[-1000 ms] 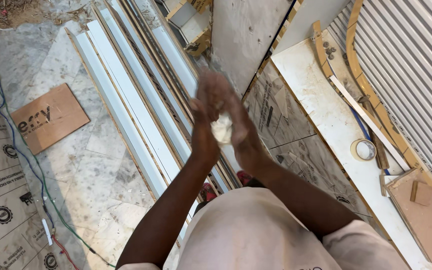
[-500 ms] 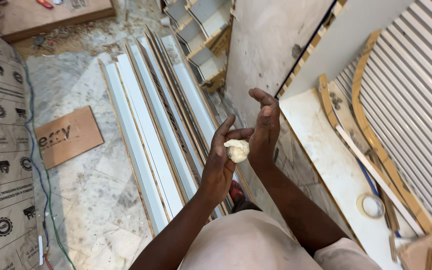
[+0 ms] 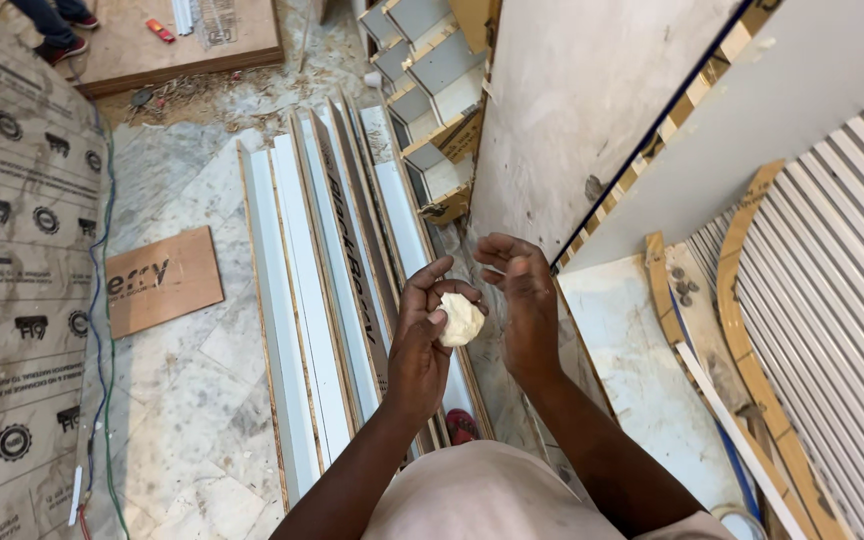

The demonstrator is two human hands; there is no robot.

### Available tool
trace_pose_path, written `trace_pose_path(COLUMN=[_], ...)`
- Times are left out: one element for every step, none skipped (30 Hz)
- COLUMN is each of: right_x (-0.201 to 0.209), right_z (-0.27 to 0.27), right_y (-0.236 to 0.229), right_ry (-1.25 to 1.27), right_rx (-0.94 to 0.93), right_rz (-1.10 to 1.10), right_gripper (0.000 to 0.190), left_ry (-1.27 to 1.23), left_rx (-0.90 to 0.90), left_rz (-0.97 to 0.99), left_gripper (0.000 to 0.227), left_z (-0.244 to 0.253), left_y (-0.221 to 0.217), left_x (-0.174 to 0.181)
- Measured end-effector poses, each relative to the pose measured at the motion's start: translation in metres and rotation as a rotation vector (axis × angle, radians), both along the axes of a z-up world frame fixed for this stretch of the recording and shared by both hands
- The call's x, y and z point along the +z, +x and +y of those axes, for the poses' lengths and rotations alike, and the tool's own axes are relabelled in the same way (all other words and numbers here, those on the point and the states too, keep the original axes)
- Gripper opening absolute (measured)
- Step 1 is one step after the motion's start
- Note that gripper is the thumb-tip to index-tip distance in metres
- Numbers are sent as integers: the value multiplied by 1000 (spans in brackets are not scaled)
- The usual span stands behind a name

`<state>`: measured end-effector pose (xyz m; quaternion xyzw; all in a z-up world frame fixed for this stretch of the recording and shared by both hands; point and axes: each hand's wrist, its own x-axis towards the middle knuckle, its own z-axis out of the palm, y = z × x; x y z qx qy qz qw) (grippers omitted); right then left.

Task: The person applies a white putty-like substance to the edges and seams of a wooden frame using their fingers. They smooth the material along the joints and corners, occasionally picking up more putty from a lump held in the other hand.

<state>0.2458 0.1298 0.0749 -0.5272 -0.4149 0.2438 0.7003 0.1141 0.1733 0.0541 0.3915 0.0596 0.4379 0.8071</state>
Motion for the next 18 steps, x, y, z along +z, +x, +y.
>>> trace_pose_path(right_x=[3,6,10,14,18,20,21,21,22,21,19,17,15,14,12,11,11,11], right_z=[-1,-3,-4,-6,-10,-11,-10,-9,-7,-6,-4,-1,1,3,6,6,7,9], right_y=[6,13,20,26,33,38,43,47,51,55,58,62,65,67,68,68,66,65], right_ry=[-12,-23,-32,-31,-34,-36,-69,-101,-132,-143,-155,-167,-157,-148,-138,-151,-158,-165], right_rx=[15,30,41,89,132,175,162,149,138,160,185,209,198,187,175,120,65,10], right_rz=[-117,-234,-354,-398,-442,-486,-468,-450,-433,-310,-187,-64,-54,-45,-35,-55,-77,-98], right_gripper=[57,52,47,43,38,34,30,26,22,20,19,18,18,17,16,15,15,16], left_ry=[-23,-46,-29,-13,2,-3,-7,-11,-39,-67,-97,-91,-90,-89,-85,-81,-72,-46], left_rx=[-5,-10,17,45,68,87,104,121,108,96,86,89,92,94,103,112,123,157], left_rz=[-12,-25,10,45,81,125,168,212,202,192,183,162,145,127,125,122,118,168], left_gripper=[67,66,67,68,70,65,60,55,49,44,38,38,37,36,36,36,35,33], left_z=[3,5,8,10,12,14,17,19,21,22,24,27,28,30,31,32,37,40], left_y=[4,8,13,19,24,29,35,40,45,50,54,59,62,66,69,72,75,76], left_x=[2,3,5,6,6,6,6,7,7,6,5,4,1,-1,-3,-5,-5,-5])
